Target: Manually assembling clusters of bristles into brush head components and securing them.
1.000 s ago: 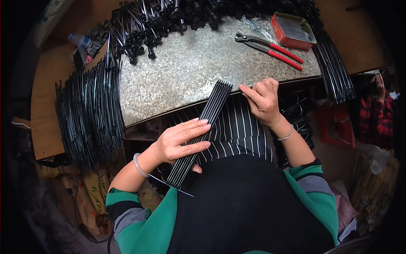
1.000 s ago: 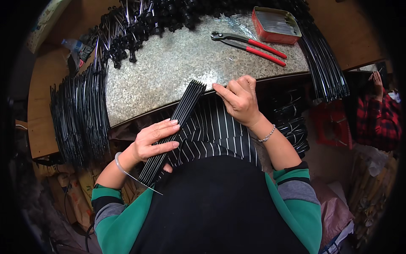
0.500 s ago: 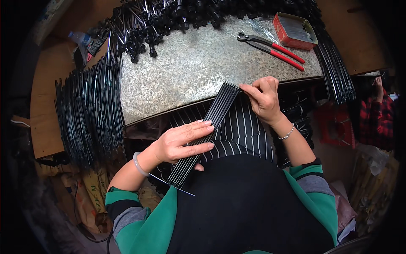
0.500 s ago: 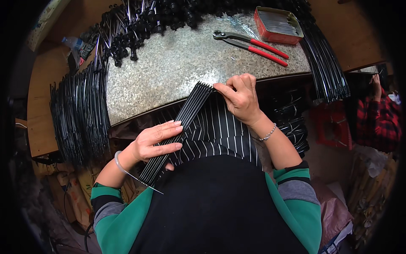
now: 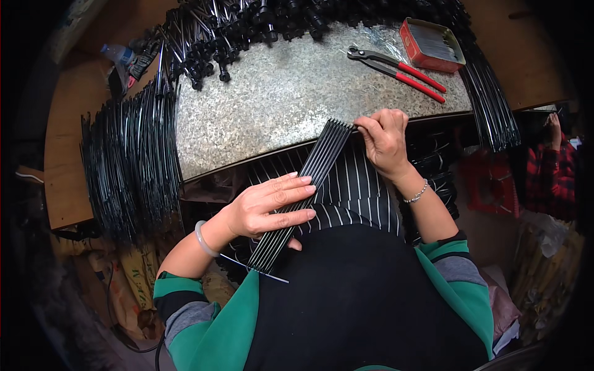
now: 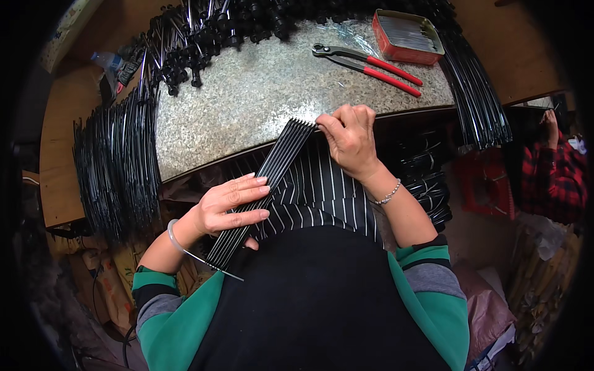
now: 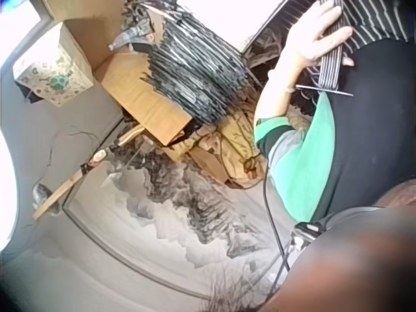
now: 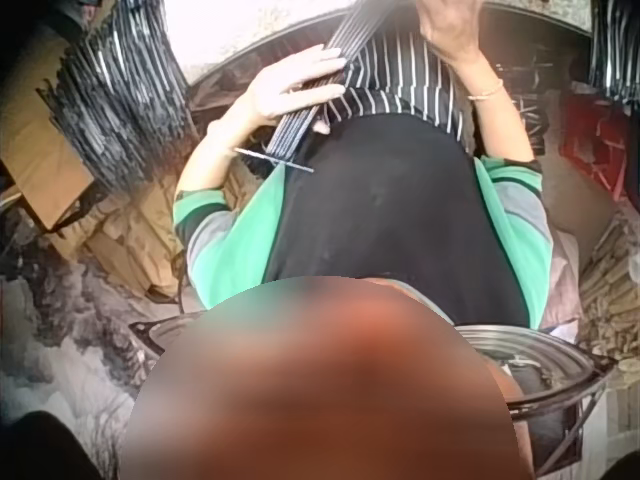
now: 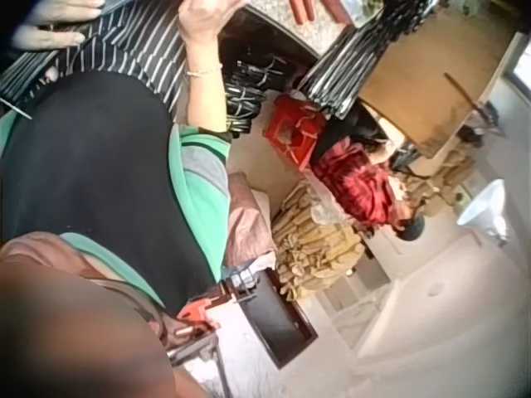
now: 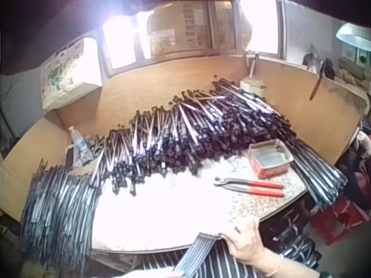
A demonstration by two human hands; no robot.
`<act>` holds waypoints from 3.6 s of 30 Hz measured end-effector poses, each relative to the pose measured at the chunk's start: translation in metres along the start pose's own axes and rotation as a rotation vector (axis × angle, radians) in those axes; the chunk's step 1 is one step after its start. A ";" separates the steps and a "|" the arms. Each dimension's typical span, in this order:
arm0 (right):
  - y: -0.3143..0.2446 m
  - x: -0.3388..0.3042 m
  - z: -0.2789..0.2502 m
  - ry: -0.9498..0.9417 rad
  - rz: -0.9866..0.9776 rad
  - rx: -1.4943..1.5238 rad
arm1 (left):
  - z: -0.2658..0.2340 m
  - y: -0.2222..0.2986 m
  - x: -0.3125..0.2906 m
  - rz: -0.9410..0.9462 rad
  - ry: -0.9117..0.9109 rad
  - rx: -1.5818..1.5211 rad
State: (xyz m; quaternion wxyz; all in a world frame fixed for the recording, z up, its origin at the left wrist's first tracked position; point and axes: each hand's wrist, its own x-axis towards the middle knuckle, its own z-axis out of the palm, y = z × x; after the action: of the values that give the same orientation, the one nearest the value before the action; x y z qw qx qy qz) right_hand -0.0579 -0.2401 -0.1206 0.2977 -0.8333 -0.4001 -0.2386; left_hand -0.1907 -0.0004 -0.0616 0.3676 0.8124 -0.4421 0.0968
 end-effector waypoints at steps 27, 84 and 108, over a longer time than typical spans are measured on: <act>-0.066 0.048 -0.049 -0.423 0.352 1.377 | -0.109 -0.051 0.048 -0.764 0.309 0.199; -0.090 0.050 -0.046 -0.238 0.468 1.396 | -0.022 0.014 0.106 -0.224 1.172 -1.200; -0.093 0.052 -0.038 -0.152 0.489 1.299 | -0.008 0.015 0.116 -0.260 1.256 -1.229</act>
State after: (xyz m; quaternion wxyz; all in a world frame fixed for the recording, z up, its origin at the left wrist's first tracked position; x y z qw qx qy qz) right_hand -0.1101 -0.1923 -0.0323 0.7520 -0.5670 -0.2825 0.1820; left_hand -0.1328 -0.0754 0.0076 0.9216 0.3122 -0.0367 0.2278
